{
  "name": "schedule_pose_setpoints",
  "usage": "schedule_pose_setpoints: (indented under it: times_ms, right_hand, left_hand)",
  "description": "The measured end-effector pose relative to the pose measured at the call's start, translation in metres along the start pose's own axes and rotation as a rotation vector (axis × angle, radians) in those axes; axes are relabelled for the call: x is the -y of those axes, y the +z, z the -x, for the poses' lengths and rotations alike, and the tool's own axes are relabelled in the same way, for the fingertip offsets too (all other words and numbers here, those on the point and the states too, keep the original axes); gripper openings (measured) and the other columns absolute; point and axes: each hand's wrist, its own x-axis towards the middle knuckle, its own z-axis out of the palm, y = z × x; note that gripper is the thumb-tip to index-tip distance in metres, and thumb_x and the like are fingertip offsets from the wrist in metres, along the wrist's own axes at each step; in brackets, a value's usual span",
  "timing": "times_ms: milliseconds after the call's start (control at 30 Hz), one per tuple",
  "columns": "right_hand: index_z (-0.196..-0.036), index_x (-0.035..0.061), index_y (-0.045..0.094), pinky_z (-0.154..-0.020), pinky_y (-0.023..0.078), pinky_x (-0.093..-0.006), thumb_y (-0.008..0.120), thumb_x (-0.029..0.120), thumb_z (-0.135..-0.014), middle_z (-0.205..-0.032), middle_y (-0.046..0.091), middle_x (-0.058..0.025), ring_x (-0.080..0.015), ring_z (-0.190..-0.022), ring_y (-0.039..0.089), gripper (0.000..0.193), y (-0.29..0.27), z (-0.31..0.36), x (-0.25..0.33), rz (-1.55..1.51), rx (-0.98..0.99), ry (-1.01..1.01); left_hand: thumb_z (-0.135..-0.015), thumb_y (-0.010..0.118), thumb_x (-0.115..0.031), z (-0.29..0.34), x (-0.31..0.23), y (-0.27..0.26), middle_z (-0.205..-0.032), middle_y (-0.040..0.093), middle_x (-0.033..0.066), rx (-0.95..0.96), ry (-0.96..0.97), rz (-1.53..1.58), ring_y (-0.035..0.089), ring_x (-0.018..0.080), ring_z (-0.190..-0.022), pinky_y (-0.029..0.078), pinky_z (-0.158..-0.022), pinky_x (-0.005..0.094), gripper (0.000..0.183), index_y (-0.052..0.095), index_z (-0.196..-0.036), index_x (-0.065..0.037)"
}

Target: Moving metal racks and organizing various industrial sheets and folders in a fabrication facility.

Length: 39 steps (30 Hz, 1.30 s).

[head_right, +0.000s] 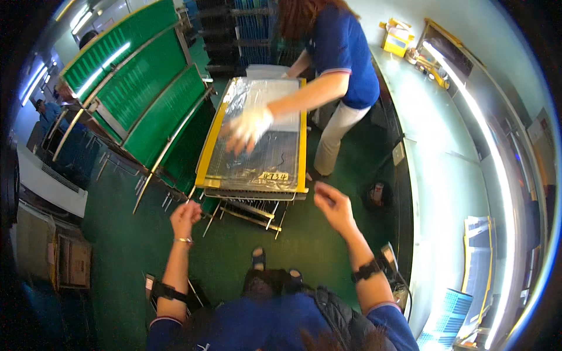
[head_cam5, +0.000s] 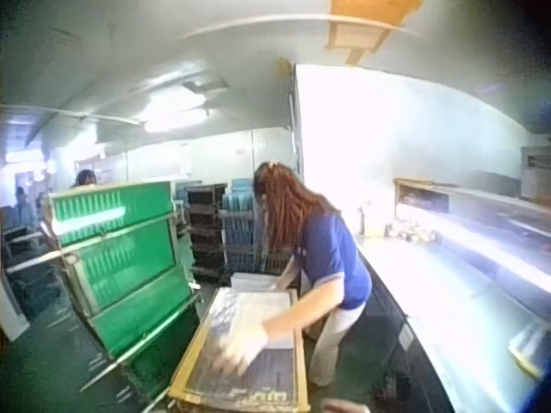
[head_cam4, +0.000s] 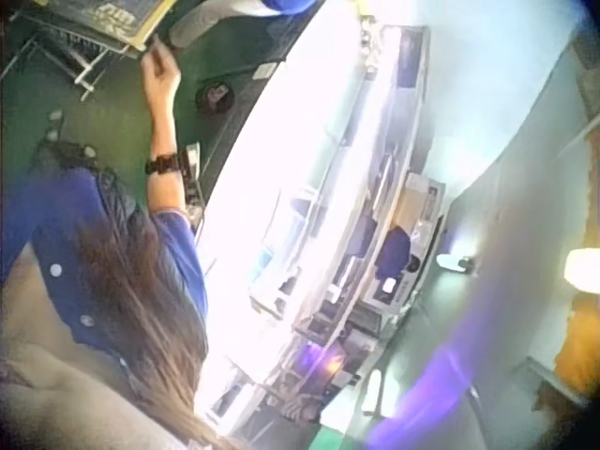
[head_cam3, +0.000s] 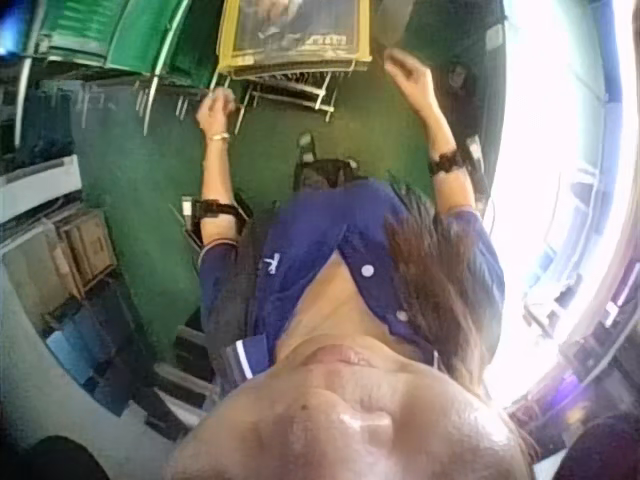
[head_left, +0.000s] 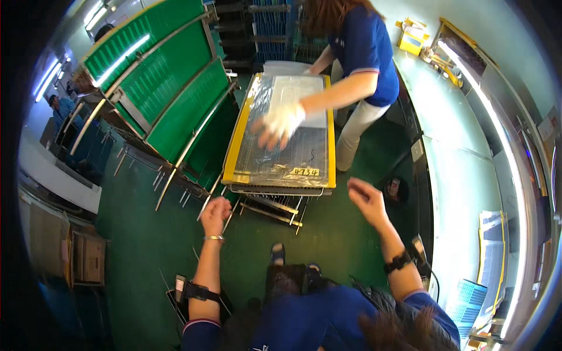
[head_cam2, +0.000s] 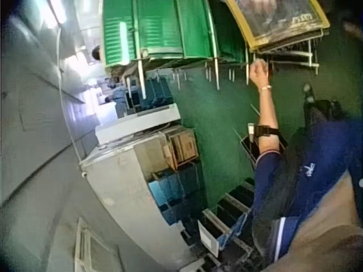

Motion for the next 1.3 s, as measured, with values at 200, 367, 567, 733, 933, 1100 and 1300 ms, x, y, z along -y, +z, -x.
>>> schedule_pose_setpoints:
  times_ms: [200,367,567,733,933,1100,1300]
  right_hand:
    - [-0.122,0.0006,0.042,-0.085,0.04,-0.0289,0.054,0.026,-0.085,-0.113,0.052,-0.0089,-0.0169,-0.101,0.05,0.047,0.026,-0.105,-0.024,-0.203,-0.174,0.357]
    - [-0.125,0.001,0.037,-0.09,0.037,-0.0348,0.054,0.036,-0.084,-0.119,0.045,-0.0117,-0.023,-0.109,0.044,0.057,0.045,-0.157,-0.031,-0.205,-0.171,0.541]
    - [-0.13,0.0023,0.026,-0.09,0.035,-0.037,0.046,0.049,-0.084,-0.12,0.045,-0.0147,-0.0257,-0.108,0.045,0.069,0.053,-0.21,-0.05,-0.415,-0.114,0.581]
    - [-0.133,0.0029,0.018,-0.092,0.033,-0.0402,0.04,0.055,-0.083,-0.125,0.041,-0.0188,-0.0277,-0.111,0.044,0.075,0.028,-0.255,-0.145,-0.479,-0.251,0.796]
    - [-0.122,-0.0017,0.037,-0.093,0.034,-0.0398,0.027,0.056,-0.086,-0.119,0.048,-0.0181,-0.0295,-0.109,0.046,0.069,0.032,-0.296,-0.193,-0.918,0.051,0.823]
    - [-0.109,-0.0004,0.051,-0.073,0.045,-0.0344,0.032,0.05,-0.088,-0.093,0.059,-0.01,-0.0216,-0.081,0.056,0.058,0.058,-0.315,-0.211,-0.791,-0.143,0.89]
    - [-0.092,0.0005,0.059,-0.057,0.042,-0.0288,0.046,0.038,-0.086,-0.074,0.058,-0.0034,-0.0139,-0.062,0.051,0.04,0.069,-0.332,-0.285,-0.636,-0.334,0.765]
  left_hand:
    - [-0.083,0.057,-0.025,-0.118,-0.035,-0.005,-0.095,0.061,0.0046,0.014,0.088,-0.09,0.057,0.0114,-0.084,0.046,-0.073,0.0245,0.028,0.058,-0.103,-0.005]
    - [-0.082,0.056,-0.032,-0.217,-0.025,0.018,-0.095,0.058,0.0056,0.029,0.136,-0.296,0.052,0.014,-0.086,0.04,-0.076,0.0262,0.039,0.055,-0.107,-0.001]
    - [-0.086,0.043,-0.045,-0.272,-0.035,0.07,-0.088,0.052,0.0057,0.179,-0.073,-0.328,0.043,0.0137,-0.083,0.037,-0.077,0.0309,0.048,0.054,-0.094,0.001]
    - [-0.077,0.046,-0.06,-0.309,0.003,0.087,-0.134,0.032,0.0131,0.177,-0.478,-0.26,0.03,0.0245,-0.123,0.025,-0.099,0.042,0.079,0.031,-0.129,-0.003]
    - [-0.085,0.04,-0.05,-0.329,0.047,0.085,-0.102,0.059,0.0073,0.32,-0.83,-0.007,0.056,0.0221,-0.087,0.045,-0.077,0.0387,0.05,0.053,-0.112,-0.01]
    - [-0.085,0.046,-0.033,-0.343,0.076,0.07,-0.082,0.062,0.0068,0.265,-0.812,0.053,0.059,0.0206,-0.068,0.049,-0.059,0.0332,0.03,0.06,-0.095,-0.008]
    - [-0.086,0.044,-0.039,-0.35,0.09,0.087,-0.078,0.061,0.0066,0.153,-0.668,-0.055,0.056,0.0181,-0.065,0.046,-0.058,0.0298,0.038,0.06,-0.095,-0.006]
